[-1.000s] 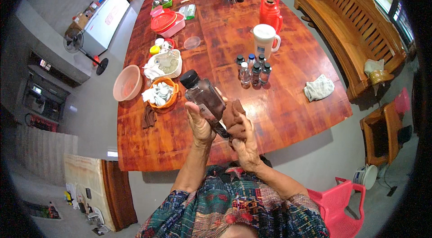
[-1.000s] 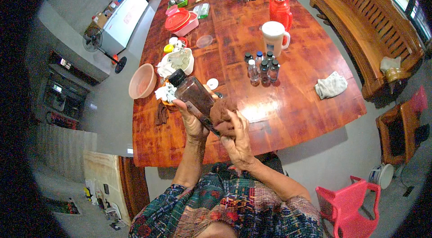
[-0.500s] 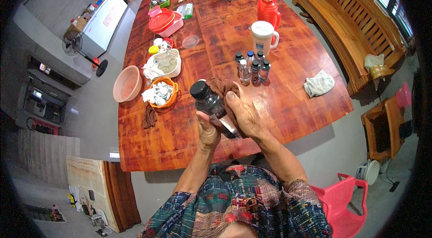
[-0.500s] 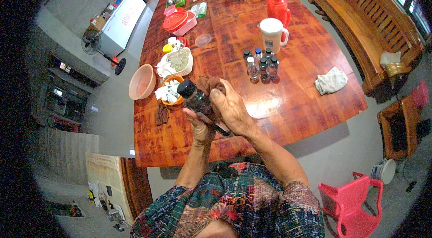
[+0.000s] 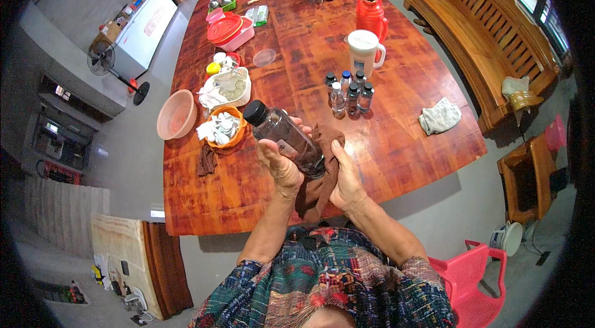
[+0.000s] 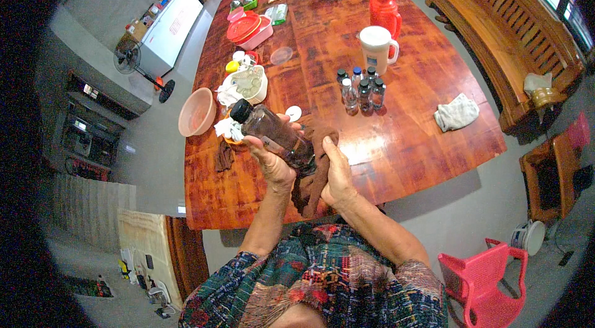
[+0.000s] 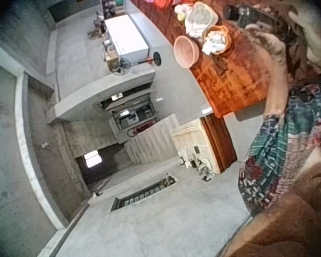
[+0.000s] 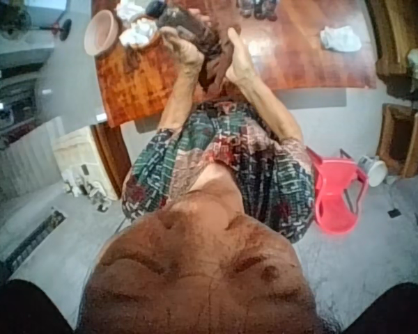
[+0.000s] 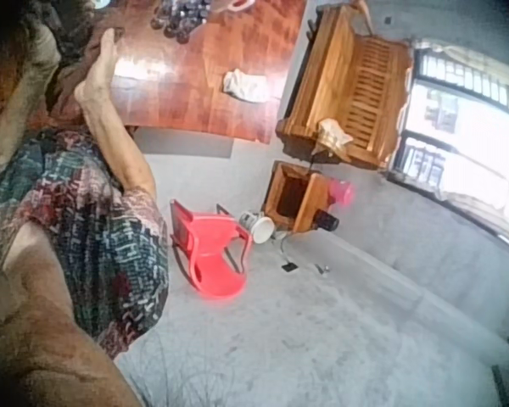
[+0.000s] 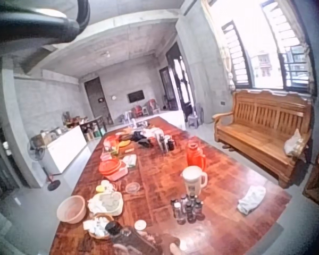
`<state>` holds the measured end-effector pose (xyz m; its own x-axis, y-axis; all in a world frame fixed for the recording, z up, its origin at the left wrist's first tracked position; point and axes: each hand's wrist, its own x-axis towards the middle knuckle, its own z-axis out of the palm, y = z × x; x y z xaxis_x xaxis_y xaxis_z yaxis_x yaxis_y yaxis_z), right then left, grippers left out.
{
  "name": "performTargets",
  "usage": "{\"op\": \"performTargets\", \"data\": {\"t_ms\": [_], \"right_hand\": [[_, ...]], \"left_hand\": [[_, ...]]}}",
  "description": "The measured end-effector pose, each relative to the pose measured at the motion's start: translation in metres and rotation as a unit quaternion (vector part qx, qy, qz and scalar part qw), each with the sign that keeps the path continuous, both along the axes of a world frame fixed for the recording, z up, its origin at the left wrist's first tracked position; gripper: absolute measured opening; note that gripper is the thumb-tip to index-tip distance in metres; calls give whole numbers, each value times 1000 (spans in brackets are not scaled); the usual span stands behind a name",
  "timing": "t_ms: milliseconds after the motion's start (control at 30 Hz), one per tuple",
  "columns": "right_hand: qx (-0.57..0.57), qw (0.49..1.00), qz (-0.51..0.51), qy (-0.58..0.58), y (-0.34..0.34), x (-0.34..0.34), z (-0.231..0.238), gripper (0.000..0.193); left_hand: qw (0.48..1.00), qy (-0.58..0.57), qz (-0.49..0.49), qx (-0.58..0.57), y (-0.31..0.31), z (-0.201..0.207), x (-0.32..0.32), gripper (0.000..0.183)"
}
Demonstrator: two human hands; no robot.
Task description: The person wipes several small plastic bottles with a brown cloth on a wooden table. They pick up each bottle individually, rub the surface with the cloth, and place it back on the table.
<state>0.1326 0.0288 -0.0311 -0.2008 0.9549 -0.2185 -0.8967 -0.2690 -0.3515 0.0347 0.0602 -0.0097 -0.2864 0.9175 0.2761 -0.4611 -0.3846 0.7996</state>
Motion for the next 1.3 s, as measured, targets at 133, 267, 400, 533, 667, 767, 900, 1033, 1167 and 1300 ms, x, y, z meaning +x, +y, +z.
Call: {"op": "performTargets", "data": {"t_ms": [133,267,400,533,667,767,900,1033,1167,1300], "right_hand": [[-28,1000,-8,-8,-4,3,0,37],[-10,996,-3,-87,-16,6,-11,31],[79,946,-26,-312,-27,13,-7,25],[204,763,-150,-595,-14,34,22,19],[305,653,-240,-651,25,29,26,17],[376,623,-220,-650,29,18,30,28],[489,454,-244,-704,13,21,23,29],[520,384,-244,-722,-11,31,-6,26],[471,519,-154,-696,-22,48,-6,28],[309,696,-258,-595,-2,53,21,29]], "left_hand": [[999,-2,49,-21,5,-7,7,71],[990,38,134,15,15,-10,11,61],[997,-36,60,-34,31,-7,1,49],[987,-121,-93,-57,39,-20,-16,33],[970,-159,-164,-78,24,-19,-4,26],[965,-163,-179,-97,17,-14,8,38],[940,-183,-264,-117,20,-8,-8,45],[971,-119,-191,-87,21,-5,-1,39],[977,-18,-185,-106,15,-16,-1,42],[978,34,-196,-70,2,0,11,46]]}}
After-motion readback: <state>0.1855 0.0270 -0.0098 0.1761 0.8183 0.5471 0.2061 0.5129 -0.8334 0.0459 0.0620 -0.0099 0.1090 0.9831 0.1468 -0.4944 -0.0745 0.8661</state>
